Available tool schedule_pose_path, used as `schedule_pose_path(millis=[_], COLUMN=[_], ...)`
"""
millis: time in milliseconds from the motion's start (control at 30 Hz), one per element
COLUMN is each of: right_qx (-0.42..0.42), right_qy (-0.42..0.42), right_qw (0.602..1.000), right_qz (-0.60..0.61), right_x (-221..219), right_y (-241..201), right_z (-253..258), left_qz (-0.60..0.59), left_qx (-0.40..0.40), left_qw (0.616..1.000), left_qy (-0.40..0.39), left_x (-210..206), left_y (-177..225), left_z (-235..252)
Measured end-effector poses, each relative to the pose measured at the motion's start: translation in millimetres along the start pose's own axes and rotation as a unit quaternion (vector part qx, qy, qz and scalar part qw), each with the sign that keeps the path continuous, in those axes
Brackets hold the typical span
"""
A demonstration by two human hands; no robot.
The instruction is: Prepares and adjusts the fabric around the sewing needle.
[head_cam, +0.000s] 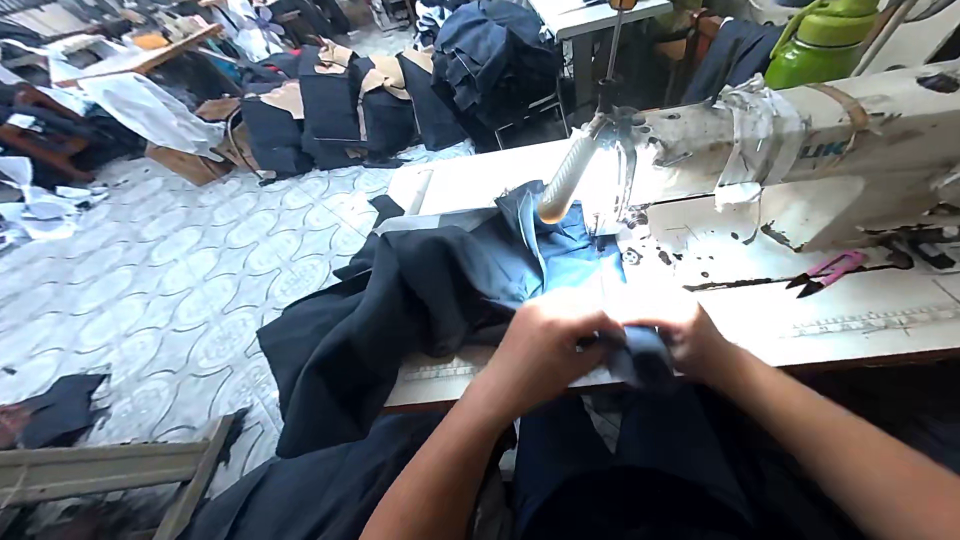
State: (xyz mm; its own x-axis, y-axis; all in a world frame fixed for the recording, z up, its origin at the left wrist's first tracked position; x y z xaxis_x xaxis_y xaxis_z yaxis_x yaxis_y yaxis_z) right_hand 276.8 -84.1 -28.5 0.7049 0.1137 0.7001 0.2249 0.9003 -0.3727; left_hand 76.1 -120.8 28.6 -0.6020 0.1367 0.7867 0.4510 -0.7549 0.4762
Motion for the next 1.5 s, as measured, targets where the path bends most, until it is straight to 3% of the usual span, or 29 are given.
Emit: schedule_pose_path(millis=[100,233,333,567,1100,1500], right_qx=[0.002,-0.054,-0.104,-0.14,-0.197,-0.192], right_qy=[0.004,-0.002,-0.012,-0.044,-0.165,-0.253], right_qw=[1.0,0.994,0.986,0.98,0.954,0.936], right_qz=[-0.018,-0.095,-0.126,-0.134,-0.155,-0.15], right_x=[-19.8,-41.8,-50.8,-50.0,-21.5,-17.3], right_y=[-13.5,-23.5,-27.7,-29.9,13.5,55.3], right_z=[-37.0,-70.7,-81.6,-75.0,-25.9,11.8], left_qz=[-0.047,0.033,0.087,0.086,0.023,-0.035], left_qx=[-0.002,0.111,0.207,0.197,0.236,0.195], left_qw=[0.985,0.97,0.934,0.95,0.941,0.957], left_qy=[-0.168,-0.212,-0.279,-0.226,-0.241,-0.212], left_x=[-3.2,-40.6,-61.8,-66.7,-65.5,-46.7], left_y=[-6.7,-55.9,-72.7,-69.1,-138.3,-180.4], left_z=[5.5,26.6,25.8,-1.9,25.0,66.9])
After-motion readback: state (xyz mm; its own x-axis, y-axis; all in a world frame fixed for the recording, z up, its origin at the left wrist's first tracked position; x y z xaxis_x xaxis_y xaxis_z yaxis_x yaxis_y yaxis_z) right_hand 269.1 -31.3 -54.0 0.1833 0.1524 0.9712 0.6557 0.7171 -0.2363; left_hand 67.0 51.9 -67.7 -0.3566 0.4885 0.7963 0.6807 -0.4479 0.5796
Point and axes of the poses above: each hand's wrist, its own z-axis towards the middle knuckle, its own x-axis out of the back of the hand, y = z × x, the point moved 2 cm from there along z, towards the middle knuckle, and after that the axes turned 14 degrees about -y, right-handed, at the moved point
